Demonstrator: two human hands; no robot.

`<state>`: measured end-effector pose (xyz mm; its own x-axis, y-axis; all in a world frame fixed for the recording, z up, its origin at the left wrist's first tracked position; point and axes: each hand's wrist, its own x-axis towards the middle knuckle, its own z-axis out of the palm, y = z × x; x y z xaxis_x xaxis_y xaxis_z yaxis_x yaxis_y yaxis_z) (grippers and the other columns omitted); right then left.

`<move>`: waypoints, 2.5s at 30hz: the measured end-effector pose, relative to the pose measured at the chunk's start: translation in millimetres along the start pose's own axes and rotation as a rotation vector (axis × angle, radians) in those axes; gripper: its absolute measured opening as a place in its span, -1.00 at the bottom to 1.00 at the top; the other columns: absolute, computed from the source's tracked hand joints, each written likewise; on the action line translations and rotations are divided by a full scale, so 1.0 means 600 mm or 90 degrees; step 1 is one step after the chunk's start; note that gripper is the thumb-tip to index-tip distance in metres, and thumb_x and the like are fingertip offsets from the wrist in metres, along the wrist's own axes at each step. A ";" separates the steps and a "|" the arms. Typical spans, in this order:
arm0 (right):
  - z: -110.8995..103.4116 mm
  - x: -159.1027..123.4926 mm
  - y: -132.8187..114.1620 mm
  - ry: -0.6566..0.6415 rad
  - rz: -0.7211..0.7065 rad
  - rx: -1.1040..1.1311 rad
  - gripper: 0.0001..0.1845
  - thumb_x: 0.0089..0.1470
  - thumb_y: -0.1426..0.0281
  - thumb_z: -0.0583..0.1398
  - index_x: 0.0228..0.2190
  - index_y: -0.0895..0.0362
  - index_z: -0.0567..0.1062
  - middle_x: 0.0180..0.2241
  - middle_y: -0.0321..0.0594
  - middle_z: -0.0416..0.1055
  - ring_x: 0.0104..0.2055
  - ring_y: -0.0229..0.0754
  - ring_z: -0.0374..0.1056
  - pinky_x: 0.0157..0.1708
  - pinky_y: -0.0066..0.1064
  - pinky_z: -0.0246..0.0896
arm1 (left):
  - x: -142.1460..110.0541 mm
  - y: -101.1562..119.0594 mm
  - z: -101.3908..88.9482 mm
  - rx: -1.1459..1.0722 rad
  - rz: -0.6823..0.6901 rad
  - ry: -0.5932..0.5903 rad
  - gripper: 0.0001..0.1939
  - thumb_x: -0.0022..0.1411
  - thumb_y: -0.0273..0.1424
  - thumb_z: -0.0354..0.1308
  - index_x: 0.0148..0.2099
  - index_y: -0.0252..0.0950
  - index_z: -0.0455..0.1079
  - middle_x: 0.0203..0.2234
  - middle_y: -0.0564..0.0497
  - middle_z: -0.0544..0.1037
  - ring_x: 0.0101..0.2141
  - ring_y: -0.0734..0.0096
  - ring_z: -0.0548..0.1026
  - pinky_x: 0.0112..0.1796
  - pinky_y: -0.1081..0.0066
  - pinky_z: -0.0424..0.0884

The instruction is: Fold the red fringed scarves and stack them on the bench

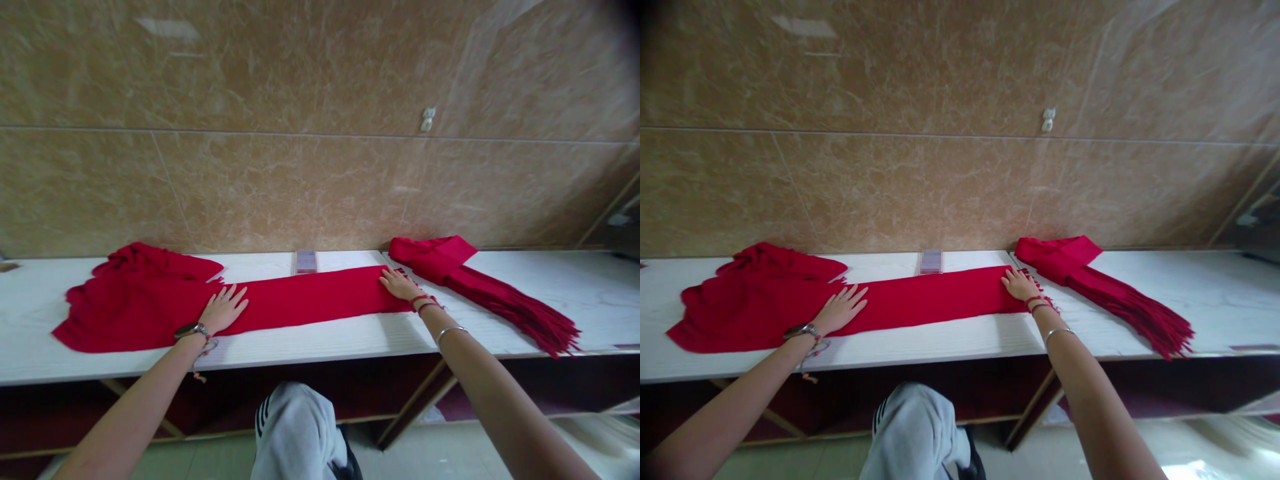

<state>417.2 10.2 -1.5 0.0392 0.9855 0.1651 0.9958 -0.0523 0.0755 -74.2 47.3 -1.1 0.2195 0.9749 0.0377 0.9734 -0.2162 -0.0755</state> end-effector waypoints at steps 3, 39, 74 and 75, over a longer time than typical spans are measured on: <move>-0.016 -0.008 -0.044 0.051 -0.011 0.013 -0.50 0.20 0.30 -0.14 0.12 0.23 0.14 0.19 0.08 -0.01 0.23 0.07 -0.15 0.11 0.04 -0.18 | -0.003 0.003 -0.003 -0.005 -0.001 -0.012 -0.44 0.28 -0.14 -0.31 0.29 -0.14 -0.11 0.25 -0.07 -0.07 0.21 0.12 -0.09 0.11 0.10 -0.08; -0.092 -0.095 -0.492 0.187 -0.579 0.034 -0.87 0.10 0.56 0.06 -0.39 0.24 0.42 -0.39 -0.11 0.37 -0.30 -0.10 0.27 -0.42 -0.32 0.16 | 0.151 0.006 -0.043 -0.185 0.186 -0.046 -0.77 0.09 -0.37 0.00 -0.28 -0.35 0.44 -0.36 -0.03 0.54 -0.34 0.41 0.44 -0.30 0.53 0.27; -0.119 -0.111 -0.454 0.247 -0.462 0.060 -0.89 0.10 0.57 0.06 -0.34 0.21 0.37 -0.37 -0.16 0.34 -0.35 -0.16 0.28 -0.42 -0.38 0.23 | 0.178 0.037 -0.082 -0.594 0.168 -0.013 -0.68 -0.09 -0.13 0.13 -0.45 -0.33 0.37 -0.54 0.07 0.47 -0.42 0.40 0.36 -0.31 0.42 0.25; -0.128 -0.112 -0.446 0.260 -0.458 0.062 -0.90 0.10 0.56 0.06 -0.33 0.21 0.37 -0.37 -0.17 0.34 -0.35 -0.16 0.28 -0.42 -0.38 0.22 | 0.177 0.042 -0.093 -0.613 0.169 -0.009 -0.66 -0.10 -0.12 0.13 -0.43 -0.33 0.37 -0.53 0.07 0.47 -0.42 0.40 0.36 -0.31 0.42 0.25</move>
<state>141.5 -54.3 42.5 -0.6237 0.6356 0.4550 0.7698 0.6004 0.2165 -22.4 142.2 56.7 0.4427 0.8879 0.1251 0.5323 -0.3725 0.7602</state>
